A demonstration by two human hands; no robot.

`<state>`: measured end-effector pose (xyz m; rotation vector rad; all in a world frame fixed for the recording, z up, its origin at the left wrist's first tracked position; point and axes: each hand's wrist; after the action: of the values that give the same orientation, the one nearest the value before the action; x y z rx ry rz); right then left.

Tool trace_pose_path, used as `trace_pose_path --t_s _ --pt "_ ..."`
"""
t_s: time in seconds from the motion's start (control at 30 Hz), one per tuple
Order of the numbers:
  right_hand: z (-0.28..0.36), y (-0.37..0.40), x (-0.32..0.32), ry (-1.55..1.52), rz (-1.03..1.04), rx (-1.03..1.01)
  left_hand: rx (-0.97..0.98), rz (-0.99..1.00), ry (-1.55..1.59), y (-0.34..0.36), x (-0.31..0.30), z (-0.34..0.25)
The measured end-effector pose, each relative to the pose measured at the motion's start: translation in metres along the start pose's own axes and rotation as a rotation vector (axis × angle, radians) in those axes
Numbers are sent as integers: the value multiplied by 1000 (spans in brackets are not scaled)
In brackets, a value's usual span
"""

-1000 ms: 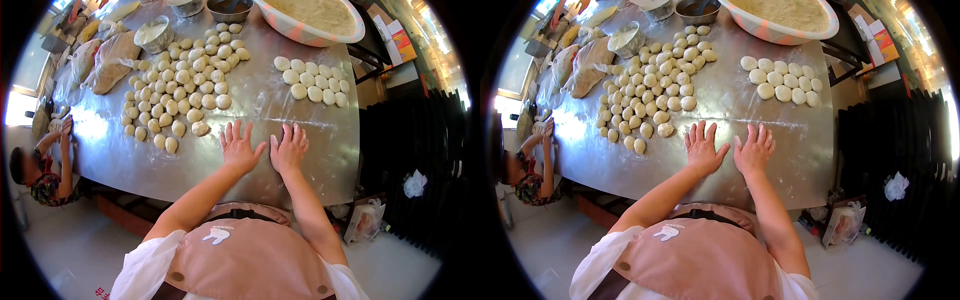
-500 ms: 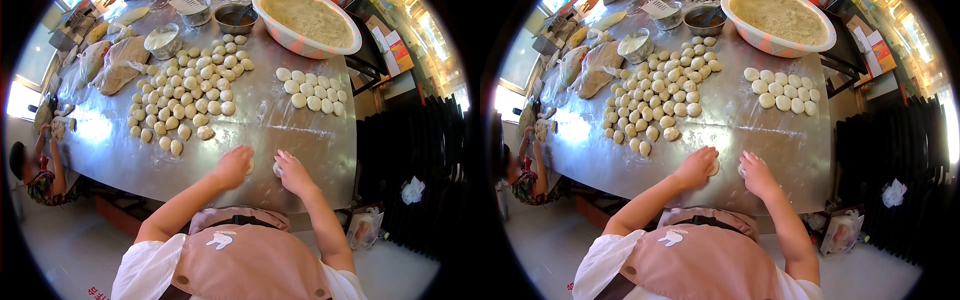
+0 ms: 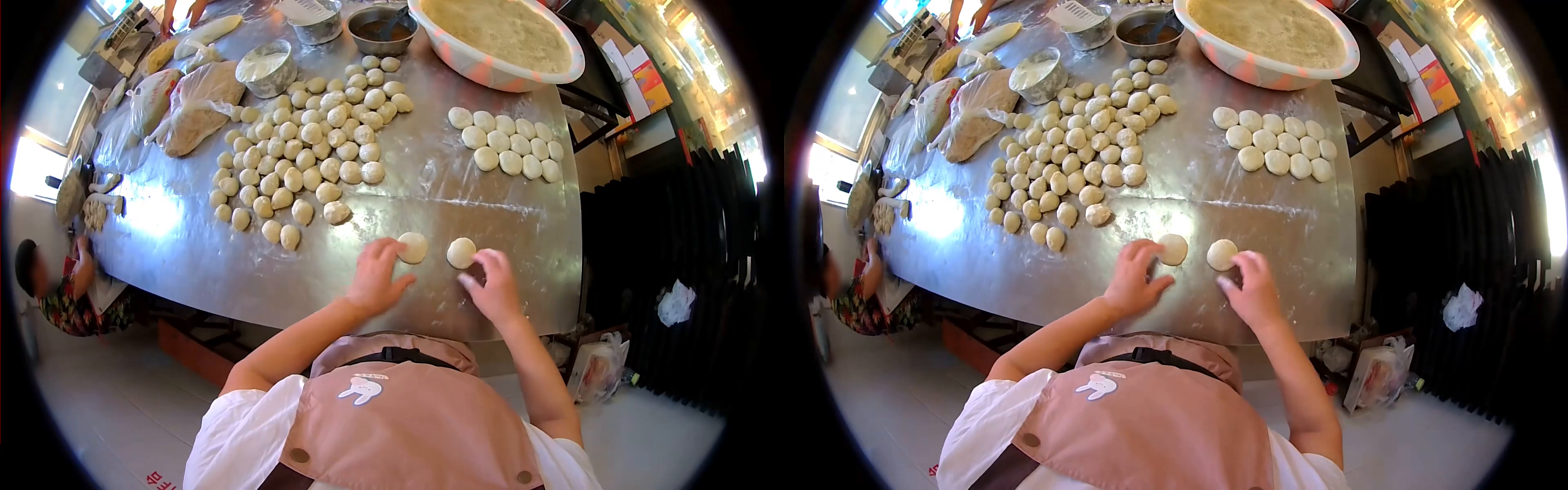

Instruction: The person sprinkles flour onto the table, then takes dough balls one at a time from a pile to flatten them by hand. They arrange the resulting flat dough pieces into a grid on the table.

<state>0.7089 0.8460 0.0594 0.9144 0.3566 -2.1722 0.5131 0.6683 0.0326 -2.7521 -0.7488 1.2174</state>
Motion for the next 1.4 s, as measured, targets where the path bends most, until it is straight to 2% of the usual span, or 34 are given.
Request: trace_pose_path --t_s 0.07,0.1,0.17,0.3,0.37,0.47,0.57,0.67,0.77,0.9,1.0,1.03,1.1,1.13,1.23,1.4 --pt "-27 -6 18 156 -139 77 -218 -166 -98 0 18 6" --pt "-39 -10 25 234 -208 112 -267 -117 -156 -1 22 5" --pt "-29 -18 31 278 -133 189 -355 -19 -276 -13 23 -1" --pt "-5 -23 39 253 -74 226 -329 94 -193 -22 30 -4" --pt "4 -25 38 204 -82 217 -342 80 -62 -27 29 -9" --pt "28 -31 29 -12 167 490 -349 116 187 -34 29 -10" --pt "30 -33 28 -78 164 377 -388 132 346 -40 32 -6" --pt "17 -53 27 -175 114 332 -520 87 440 -58 37 10" --pt "11 -87 26 -231 42 337 -567 -51 414 -98 33 33" --pt "3 -145 45 -311 -87 354 -520 -152 368 -169 40 68" --pt "-5 -165 65 -118 -299 130 -533 -45 493 -221 43 76" --pt "0 -167 65 -33 -357 64 -422 -36 359 -229 44 78" --pt "9 -160 62 -8 -298 131 -202 -10 99 -241 44 81" --pt "8 -156 63 10 -280 156 -154 -10 -30 -243 40 76" --pt "5 -161 73 -29 -275 218 -272 95 -44 -243 30 60" --pt "-1 -178 82 -93 -370 168 -306 21 124 -247 42 66"
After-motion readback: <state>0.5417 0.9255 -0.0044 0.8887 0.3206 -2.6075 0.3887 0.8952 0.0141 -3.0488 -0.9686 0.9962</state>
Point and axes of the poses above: each hand's wrist, its own y-axis away from the middle knuckle, its own x-axis out of the palm, z = x × y, and after that the axes turned 6 degrees about x, right-handed
